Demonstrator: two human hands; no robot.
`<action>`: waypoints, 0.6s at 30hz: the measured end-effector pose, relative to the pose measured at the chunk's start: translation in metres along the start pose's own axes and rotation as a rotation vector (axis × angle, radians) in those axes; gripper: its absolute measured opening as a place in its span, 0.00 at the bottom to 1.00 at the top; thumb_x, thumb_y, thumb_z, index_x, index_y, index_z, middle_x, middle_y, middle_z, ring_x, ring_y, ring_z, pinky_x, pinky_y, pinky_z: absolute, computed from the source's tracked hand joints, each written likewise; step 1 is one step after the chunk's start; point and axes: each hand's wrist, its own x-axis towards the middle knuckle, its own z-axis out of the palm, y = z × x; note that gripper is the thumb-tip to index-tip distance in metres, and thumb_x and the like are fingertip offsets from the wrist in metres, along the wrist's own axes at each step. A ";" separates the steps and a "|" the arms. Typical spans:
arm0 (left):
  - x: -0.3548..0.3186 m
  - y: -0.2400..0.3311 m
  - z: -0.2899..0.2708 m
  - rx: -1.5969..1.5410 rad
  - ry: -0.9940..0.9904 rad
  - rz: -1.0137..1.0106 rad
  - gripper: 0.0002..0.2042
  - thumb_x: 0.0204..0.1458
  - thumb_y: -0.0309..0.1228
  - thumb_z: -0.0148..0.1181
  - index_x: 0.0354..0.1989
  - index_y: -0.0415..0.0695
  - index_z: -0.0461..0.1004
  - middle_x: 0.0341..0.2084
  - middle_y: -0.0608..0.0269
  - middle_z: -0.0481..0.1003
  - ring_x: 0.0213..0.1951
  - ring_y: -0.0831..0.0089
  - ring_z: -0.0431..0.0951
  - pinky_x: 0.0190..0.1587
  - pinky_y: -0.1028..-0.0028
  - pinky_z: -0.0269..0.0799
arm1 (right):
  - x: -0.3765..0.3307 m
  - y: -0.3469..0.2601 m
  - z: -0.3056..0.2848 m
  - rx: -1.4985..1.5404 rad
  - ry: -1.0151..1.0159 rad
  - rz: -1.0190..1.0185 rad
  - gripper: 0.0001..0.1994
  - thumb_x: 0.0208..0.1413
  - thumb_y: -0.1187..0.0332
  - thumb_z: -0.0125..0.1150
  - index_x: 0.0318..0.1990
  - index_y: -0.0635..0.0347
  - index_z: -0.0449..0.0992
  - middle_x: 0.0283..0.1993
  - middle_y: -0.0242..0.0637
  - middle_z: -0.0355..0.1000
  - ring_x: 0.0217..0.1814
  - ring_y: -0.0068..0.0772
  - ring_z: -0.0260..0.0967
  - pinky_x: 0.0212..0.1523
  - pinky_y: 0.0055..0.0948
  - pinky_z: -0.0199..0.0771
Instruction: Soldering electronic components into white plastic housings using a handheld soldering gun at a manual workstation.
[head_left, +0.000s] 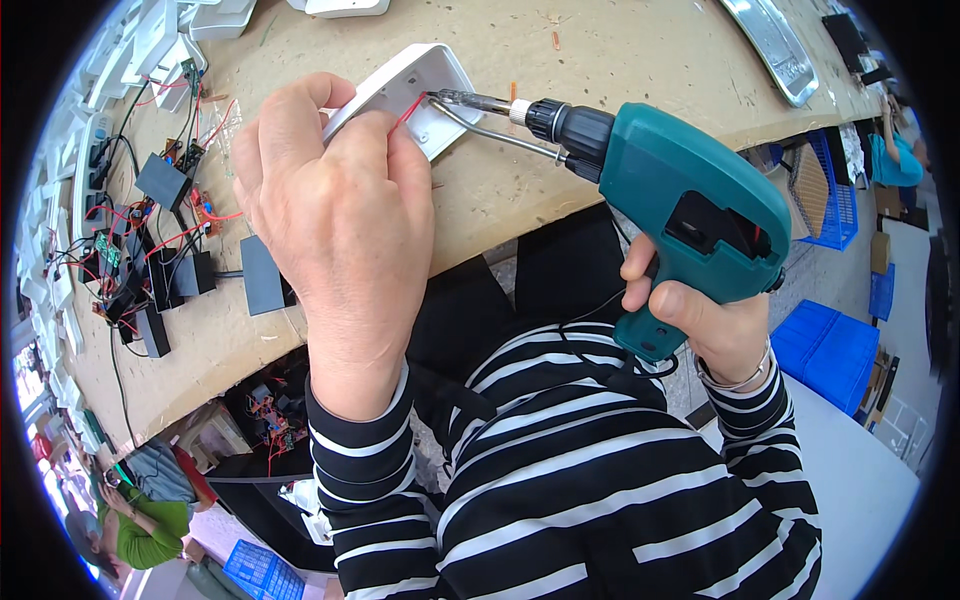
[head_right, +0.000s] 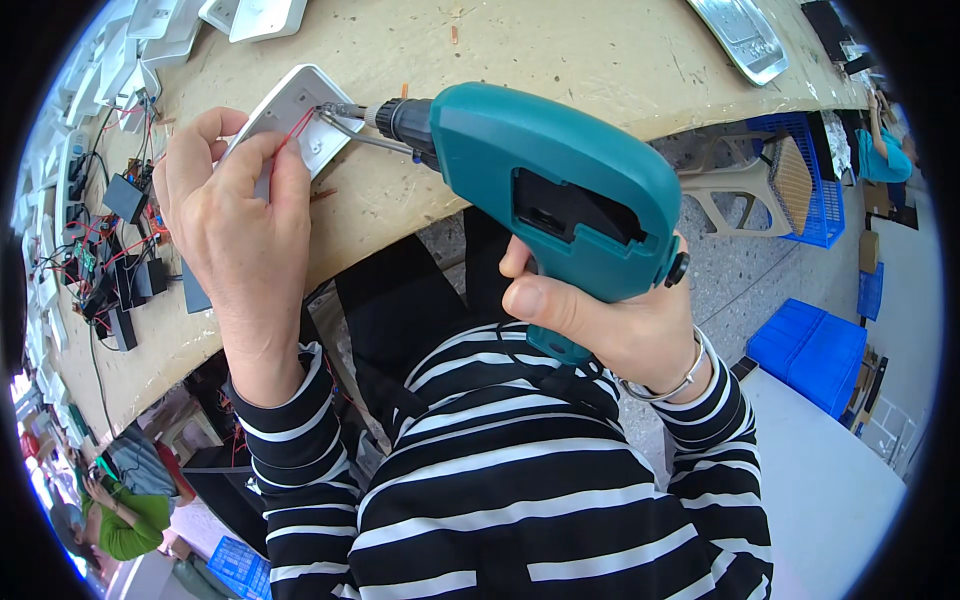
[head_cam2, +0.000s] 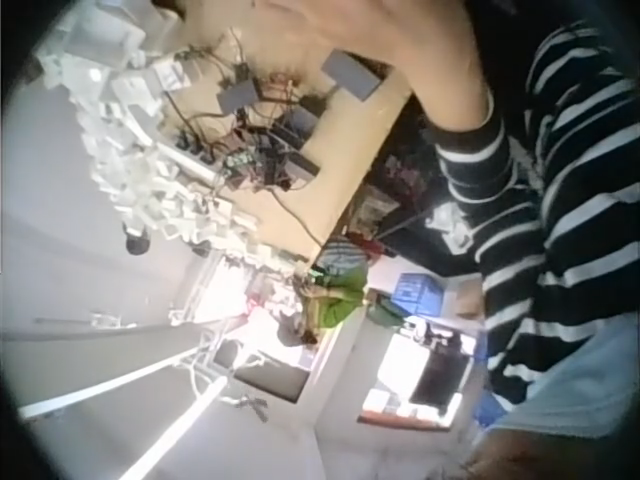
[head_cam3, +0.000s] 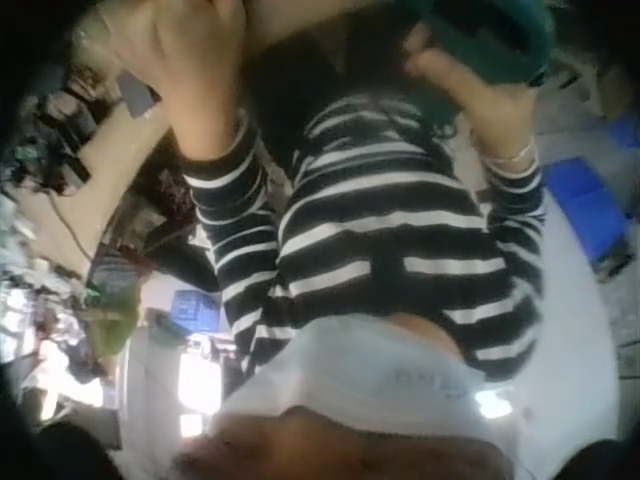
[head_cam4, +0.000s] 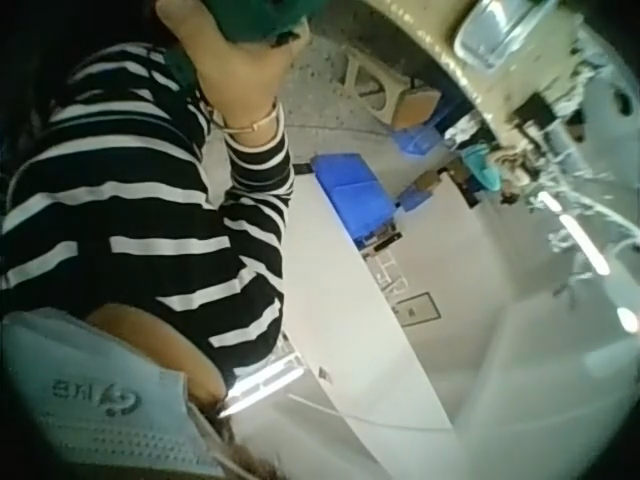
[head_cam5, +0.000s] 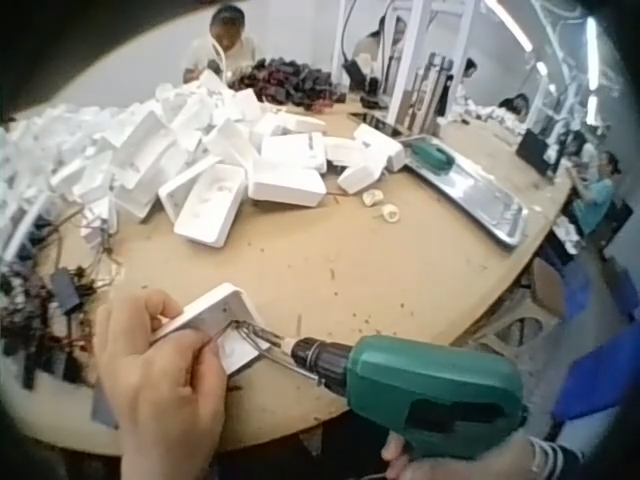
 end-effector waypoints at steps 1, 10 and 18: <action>0.000 0.000 0.000 0.000 -0.001 0.001 0.05 0.37 0.24 0.60 0.24 0.38 0.78 0.33 0.60 0.72 0.34 0.65 0.68 0.40 0.69 0.63 | 0.000 -0.001 0.000 0.000 0.000 0.000 0.23 0.44 0.72 0.69 0.49 0.64 0.69 0.38 0.40 0.74 0.34 0.25 0.73 0.38 0.25 0.76; 0.000 -0.001 0.001 0.007 0.006 0.006 0.05 0.37 0.24 0.60 0.24 0.38 0.78 0.33 0.60 0.72 0.33 0.65 0.68 0.39 0.69 0.64 | 0.000 -0.003 0.010 0.013 0.051 -0.019 0.30 0.45 0.64 0.68 0.53 0.68 0.63 0.38 0.44 0.71 0.33 0.29 0.72 0.34 0.26 0.75; 0.001 0.000 0.001 0.006 0.003 0.010 0.05 0.37 0.24 0.60 0.24 0.38 0.78 0.33 0.60 0.72 0.33 0.65 0.68 0.39 0.69 0.64 | -0.002 -0.005 0.009 -0.007 0.029 0.022 0.30 0.45 0.65 0.69 0.54 0.68 0.63 0.38 0.45 0.70 0.33 0.29 0.72 0.34 0.26 0.75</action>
